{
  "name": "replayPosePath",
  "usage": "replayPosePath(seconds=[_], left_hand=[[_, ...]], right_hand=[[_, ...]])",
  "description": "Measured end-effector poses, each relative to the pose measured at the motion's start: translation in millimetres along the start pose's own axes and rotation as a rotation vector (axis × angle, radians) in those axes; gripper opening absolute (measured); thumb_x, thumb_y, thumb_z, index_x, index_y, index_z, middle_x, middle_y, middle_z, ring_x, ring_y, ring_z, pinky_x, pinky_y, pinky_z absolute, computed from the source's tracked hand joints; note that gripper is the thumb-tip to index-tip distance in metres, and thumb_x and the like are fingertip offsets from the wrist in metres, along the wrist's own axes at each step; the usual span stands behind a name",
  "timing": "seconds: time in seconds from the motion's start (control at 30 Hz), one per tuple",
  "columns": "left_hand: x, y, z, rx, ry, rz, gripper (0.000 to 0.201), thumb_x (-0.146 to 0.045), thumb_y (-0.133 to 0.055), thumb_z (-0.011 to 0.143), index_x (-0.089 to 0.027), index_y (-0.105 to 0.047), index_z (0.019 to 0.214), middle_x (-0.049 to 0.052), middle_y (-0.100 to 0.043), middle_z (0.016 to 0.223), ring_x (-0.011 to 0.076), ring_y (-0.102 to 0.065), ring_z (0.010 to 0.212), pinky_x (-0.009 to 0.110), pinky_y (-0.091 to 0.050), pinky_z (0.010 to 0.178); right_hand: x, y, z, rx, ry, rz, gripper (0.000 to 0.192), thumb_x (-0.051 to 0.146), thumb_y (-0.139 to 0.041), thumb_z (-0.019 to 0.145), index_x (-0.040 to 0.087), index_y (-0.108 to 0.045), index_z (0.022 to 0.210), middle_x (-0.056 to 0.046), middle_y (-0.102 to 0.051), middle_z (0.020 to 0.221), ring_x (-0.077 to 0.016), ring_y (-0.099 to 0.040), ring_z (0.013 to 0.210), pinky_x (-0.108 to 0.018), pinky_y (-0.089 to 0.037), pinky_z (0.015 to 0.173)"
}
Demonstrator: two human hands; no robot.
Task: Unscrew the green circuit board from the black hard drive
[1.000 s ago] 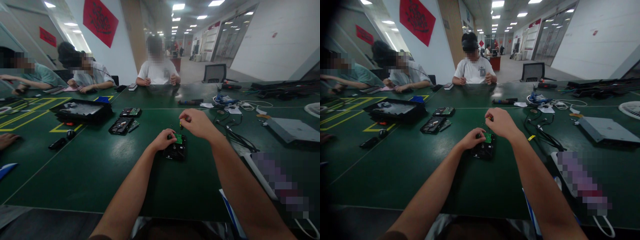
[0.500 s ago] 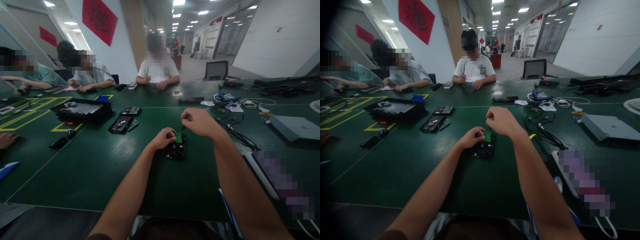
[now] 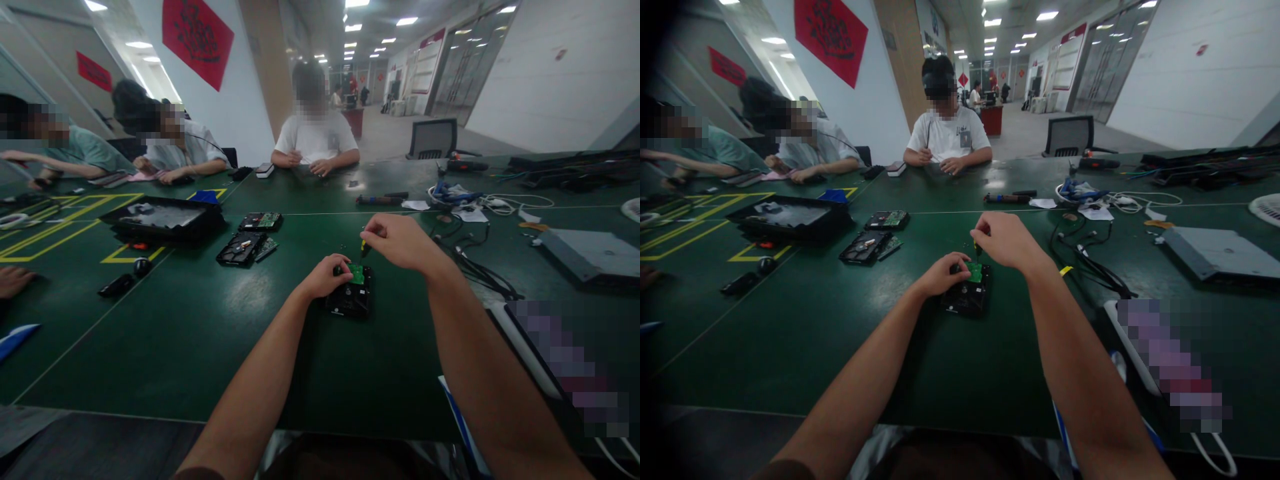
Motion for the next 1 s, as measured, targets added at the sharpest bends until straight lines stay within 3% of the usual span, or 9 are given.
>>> replayPosePath(seconds=[0.1, 0.2, 0.43, 0.57, 0.7, 1.0], left_hand=[[-1, 0.0, 0, 0.004, -0.004, 0.001, 0.007, -0.023, -0.073, 0.088, -0.02, -0.067, 0.086, 0.009, -0.066, 0.126, 0.0245, -0.062, 0.119, 0.045, -0.042, 0.111], [1, -0.7, 1, 0.006, 0.002, 0.015, 0.007, -0.023, -0.073, 0.087, -0.02, -0.067, 0.086, 0.009, -0.067, 0.126, 0.0248, -0.061, 0.12, 0.045, -0.041, 0.111], [3, -1.9, 1, -0.007, -0.029, 0.004, 0.008, -0.024, -0.074, 0.087, -0.019, -0.068, 0.085, 0.009, -0.067, 0.125, 0.024, -0.063, 0.117, 0.043, -0.042, 0.11], [2, -0.6, 1, 0.002, -0.012, 0.019, 0.008, -0.024, -0.074, 0.087, -0.02, -0.068, 0.086, 0.008, -0.067, 0.125, 0.0241, -0.062, 0.118, 0.043, -0.042, 0.11], [-1, 0.2, 1, 0.011, -0.015, 0.016, 0.008, -0.023, -0.073, 0.088, -0.019, -0.068, 0.085, 0.009, -0.067, 0.125, 0.0236, -0.063, 0.116, 0.043, -0.042, 0.109], [1, -0.6, 1, -0.001, -0.03, 0.012, 0.007, -0.023, -0.074, 0.087, -0.019, -0.068, 0.085, 0.009, -0.066, 0.125, 0.0243, -0.062, 0.118, 0.044, -0.042, 0.11]], right_hand=[[3, -3, 0, 0.015, -0.032, 0.007, 0.012, 0.027, -0.062, 0.092, 0.021, -0.068, 0.083, -0.005, -0.073, 0.08, -0.0178, -0.063, 0.064, -0.035, -0.046, 0.066], [7, -7, -2, 0.12, -0.04, 0.12, 0.019, 0.031, -0.051, 0.099, 0.02, -0.066, 0.092, -0.003, -0.072, 0.079, -0.0129, -0.062, 0.054, -0.031, -0.046, 0.063], [11, -9, -3, 0.234, -0.005, 0.149, 0.024, 0.025, -0.043, 0.102, 0.019, -0.065, 0.108, -0.004, -0.073, 0.083, -0.0173, -0.069, 0.073, -0.03, -0.047, 0.072], [15, -3, -3, 0.215, 0.069, 0.038, 0.022, 0.027, -0.048, 0.1, 0.02, -0.069, 0.102, -0.007, -0.075, 0.097, -0.0203, -0.067, 0.086, -0.032, -0.045, 0.078], [17, 0, -2, 0.168, 0.053, -0.055, 0.016, 0.028, -0.056, 0.095, 0.018, -0.069, 0.095, -0.009, -0.073, 0.101, -0.0209, -0.065, 0.084, -0.034, -0.044, 0.077], [17, -8, -4, 0.25, 0.002, 0.108, 0.025, 0.033, -0.044, 0.102, 0.019, -0.064, 0.097, -0.004, -0.071, 0.078, -0.0163, -0.065, 0.067, -0.031, -0.043, 0.07]])
Point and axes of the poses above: each hand's wrist, its own z-axis towards the middle knuckle, its own y-axis out of the back of the hand, x = y × z, the point moved 5 cm from there along z, towards the middle knuckle
